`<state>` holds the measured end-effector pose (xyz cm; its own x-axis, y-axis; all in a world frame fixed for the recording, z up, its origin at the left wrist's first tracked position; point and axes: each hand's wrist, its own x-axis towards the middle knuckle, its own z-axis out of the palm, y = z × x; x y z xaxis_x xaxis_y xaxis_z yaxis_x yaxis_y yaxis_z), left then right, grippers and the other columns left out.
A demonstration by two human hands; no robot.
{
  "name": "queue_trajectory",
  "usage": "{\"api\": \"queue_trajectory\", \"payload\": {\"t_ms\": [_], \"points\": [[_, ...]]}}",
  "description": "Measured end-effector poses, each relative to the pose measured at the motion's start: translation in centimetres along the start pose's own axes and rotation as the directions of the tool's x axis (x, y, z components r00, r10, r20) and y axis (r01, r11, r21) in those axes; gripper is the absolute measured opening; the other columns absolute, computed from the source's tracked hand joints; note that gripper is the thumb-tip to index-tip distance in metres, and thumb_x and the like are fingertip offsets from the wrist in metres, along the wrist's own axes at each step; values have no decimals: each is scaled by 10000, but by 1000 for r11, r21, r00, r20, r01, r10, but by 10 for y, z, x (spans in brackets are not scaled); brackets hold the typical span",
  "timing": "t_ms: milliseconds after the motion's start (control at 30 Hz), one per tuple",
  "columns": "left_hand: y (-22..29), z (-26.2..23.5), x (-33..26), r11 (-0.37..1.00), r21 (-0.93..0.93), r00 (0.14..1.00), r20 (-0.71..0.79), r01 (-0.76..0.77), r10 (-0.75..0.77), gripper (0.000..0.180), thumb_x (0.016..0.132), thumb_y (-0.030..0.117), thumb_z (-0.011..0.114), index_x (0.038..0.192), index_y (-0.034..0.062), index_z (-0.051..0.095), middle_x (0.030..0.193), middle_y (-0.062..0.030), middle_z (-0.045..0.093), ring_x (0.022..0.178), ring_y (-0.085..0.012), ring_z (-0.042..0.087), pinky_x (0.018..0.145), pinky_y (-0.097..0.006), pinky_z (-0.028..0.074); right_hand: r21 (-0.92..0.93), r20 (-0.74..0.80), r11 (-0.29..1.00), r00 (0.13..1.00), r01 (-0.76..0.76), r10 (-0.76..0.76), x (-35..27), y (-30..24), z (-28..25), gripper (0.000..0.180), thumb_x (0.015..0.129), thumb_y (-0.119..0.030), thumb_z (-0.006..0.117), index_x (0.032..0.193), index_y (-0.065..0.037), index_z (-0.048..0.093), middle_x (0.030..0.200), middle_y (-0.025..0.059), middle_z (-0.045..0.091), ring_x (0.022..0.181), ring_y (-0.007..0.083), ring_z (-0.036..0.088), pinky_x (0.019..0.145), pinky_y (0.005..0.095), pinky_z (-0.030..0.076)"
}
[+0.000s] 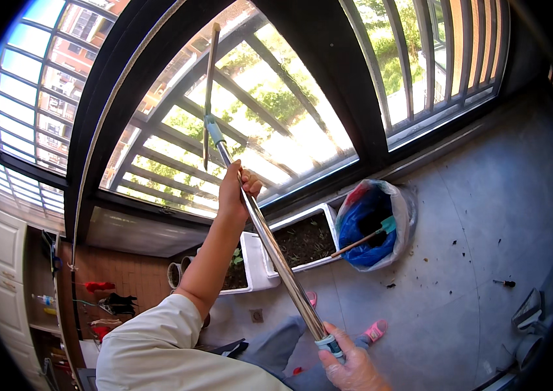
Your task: The person cleans a balcony window using a long-handled squeegee and a cloth. They first use the squeegee to wipe the glass pane and then switch to a cloth to wipe the window frame and the metal security bars.
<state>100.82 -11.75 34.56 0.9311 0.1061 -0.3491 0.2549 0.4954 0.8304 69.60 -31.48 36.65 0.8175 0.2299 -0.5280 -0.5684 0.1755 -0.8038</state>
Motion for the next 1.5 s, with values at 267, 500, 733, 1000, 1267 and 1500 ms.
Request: {"api": "queue_trajectory", "payload": {"t_ms": [267, 500, 733, 1000, 1267, 1500], "points": [[34, 6, -20, 997, -22, 996, 50, -68, 69, 175, 839, 186, 536, 744, 99, 417, 551, -15, 405, 417, -100, 356, 411, -231, 326, 271, 196, 952, 976, -144, 91, 4, 6, -2, 444, 849, -100, 510, 1286, -115, 431, 672, -30, 468, 536, 53, 420, 482, 201, 356], [49, 25, -23, 988, 50, 984, 101, -149, 143, 164, 857, 186, 502, 795, 113, 369, 586, -13, 444, 441, -97, 389, 452, -260, 347, 469, 328, 880, 940, -77, -93, 6, 12, -4, 569, 888, -296, 522, 1349, -91, 259, 636, 48, 444, 496, 87, 414, 450, 210, 343], [54, 36, -20, 981, 32, 972, 141, -192, 186, 192, 864, 171, 496, 747, 102, 360, 574, 3, 388, 430, -91, 353, 429, -248, 320, 477, 380, 874, 918, -92, -111, 14, 7, -13, 536, 901, -252, 500, 1353, -97, 256, 631, 40, 440, 503, 85, 408, 454, 205, 342], [51, 44, -11, 972, 113, 976, 89, -207, 198, 211, 865, 159, 493, 727, 106, 343, 558, 9, 352, 431, -91, 348, 429, -249, 335, 564, 416, 813, 900, -141, -132, 23, 11, -22, 544, 894, -256, 515, 1352, -115, 256, 672, 81, 459, 495, 102, 410, 440, 219, 347], [26, 35, -3, 969, 186, 987, 42, -161, 156, 205, 866, 159, 480, 714, 109, 351, 551, 12, 358, 429, -93, 356, 425, -257, 346, 609, 409, 767, 908, -200, -88, 26, 28, -24, 574, 872, -238, 553, 1354, -140, 256, 701, 97, 487, 489, 115, 418, 433, 228, 359], [-19, 33, 3, 975, 211, 998, 3, -66, 67, 180, 860, 137, 446, 717, 96, 345, 544, -3, 376, 409, -101, 364, 390, -258, 324, 659, 363, 720, 930, -218, -51, 17, 51, -25, 584, 866, -252, 560, 1354, -159, 254, 696, 96, 486, 486, 134, 423, 430, 245, 361]]}}
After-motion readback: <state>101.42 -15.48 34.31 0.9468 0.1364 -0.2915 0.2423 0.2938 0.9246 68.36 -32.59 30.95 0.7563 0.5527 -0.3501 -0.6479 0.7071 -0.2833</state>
